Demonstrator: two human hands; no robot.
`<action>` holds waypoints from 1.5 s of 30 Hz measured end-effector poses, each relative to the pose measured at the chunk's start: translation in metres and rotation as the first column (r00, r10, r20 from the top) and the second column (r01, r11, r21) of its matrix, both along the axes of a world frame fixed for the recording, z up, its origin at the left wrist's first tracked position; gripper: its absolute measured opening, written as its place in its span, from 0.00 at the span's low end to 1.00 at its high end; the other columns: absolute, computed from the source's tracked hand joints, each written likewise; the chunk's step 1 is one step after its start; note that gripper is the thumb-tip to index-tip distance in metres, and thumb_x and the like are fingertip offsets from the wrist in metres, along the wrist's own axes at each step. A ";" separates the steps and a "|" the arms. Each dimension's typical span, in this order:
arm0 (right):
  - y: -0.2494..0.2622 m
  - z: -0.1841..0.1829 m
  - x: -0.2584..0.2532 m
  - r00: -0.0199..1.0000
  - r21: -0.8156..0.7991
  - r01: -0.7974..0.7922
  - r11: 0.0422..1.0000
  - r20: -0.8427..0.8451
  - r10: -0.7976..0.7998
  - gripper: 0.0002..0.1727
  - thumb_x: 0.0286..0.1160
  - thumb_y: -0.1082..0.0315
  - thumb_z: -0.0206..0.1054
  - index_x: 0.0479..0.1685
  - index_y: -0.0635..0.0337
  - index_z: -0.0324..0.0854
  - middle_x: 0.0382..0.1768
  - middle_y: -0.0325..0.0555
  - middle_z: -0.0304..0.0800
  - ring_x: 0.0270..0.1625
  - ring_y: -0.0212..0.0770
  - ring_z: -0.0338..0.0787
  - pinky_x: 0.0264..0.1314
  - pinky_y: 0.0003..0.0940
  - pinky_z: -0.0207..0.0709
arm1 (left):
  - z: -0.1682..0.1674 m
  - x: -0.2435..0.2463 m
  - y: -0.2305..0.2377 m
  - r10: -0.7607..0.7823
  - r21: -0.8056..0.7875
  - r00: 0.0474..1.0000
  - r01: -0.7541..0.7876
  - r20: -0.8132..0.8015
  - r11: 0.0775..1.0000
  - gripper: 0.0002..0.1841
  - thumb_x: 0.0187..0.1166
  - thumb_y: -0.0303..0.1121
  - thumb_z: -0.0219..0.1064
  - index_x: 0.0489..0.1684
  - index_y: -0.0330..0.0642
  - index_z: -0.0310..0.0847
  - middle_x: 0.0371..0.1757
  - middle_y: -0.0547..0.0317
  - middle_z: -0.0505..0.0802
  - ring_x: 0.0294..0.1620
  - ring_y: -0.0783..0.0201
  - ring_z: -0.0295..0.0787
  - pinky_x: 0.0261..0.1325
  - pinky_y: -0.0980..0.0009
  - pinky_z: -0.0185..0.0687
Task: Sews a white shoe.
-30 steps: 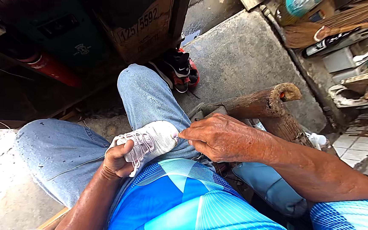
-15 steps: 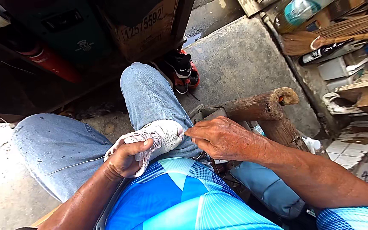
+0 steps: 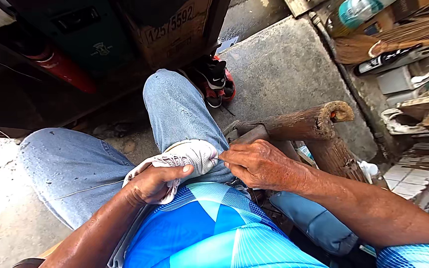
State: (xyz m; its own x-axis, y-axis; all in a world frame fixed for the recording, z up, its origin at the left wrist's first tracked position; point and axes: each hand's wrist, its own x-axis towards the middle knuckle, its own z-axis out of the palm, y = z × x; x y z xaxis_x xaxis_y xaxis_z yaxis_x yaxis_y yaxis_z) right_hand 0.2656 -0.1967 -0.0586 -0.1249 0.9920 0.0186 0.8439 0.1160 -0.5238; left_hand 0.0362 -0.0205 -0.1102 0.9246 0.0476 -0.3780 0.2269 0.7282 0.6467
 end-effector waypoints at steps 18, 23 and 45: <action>0.002 0.003 -0.016 0.975 -0.039 -0.013 0.999 0.221 0.021 0.12 0.77 0.67 0.57 0.37 0.57 0.88 0.22 0.42 0.78 0.19 0.41 0.79 0.16 0.36 0.66 | 0.000 -0.001 -0.010 0.029 0.062 1.000 -0.029 -0.002 0.998 0.12 0.73 0.46 0.78 0.48 0.55 0.91 0.47 0.67 0.96 0.52 0.73 0.92 0.60 0.72 0.86; 0.007 0.002 -0.015 0.973 -0.054 -0.022 0.998 0.228 0.034 0.11 0.75 0.69 0.59 0.37 0.59 0.88 0.24 0.44 0.80 0.19 0.42 0.81 0.15 0.36 0.69 | -0.001 0.001 -0.010 0.034 0.062 0.999 -0.033 -0.008 0.997 0.12 0.72 0.46 0.77 0.48 0.55 0.91 0.46 0.67 0.96 0.51 0.73 0.92 0.59 0.72 0.86; 0.030 0.009 -0.007 0.987 -0.404 0.102 0.909 -0.072 -0.143 0.10 0.80 0.66 0.62 0.32 0.52 0.87 0.20 0.33 0.81 0.25 0.32 0.81 0.28 0.36 0.74 | -0.004 0.001 -0.009 0.042 0.089 0.998 -0.038 -0.036 0.995 0.11 0.73 0.47 0.76 0.47 0.57 0.90 0.42 0.67 0.94 0.46 0.75 0.91 0.52 0.75 0.87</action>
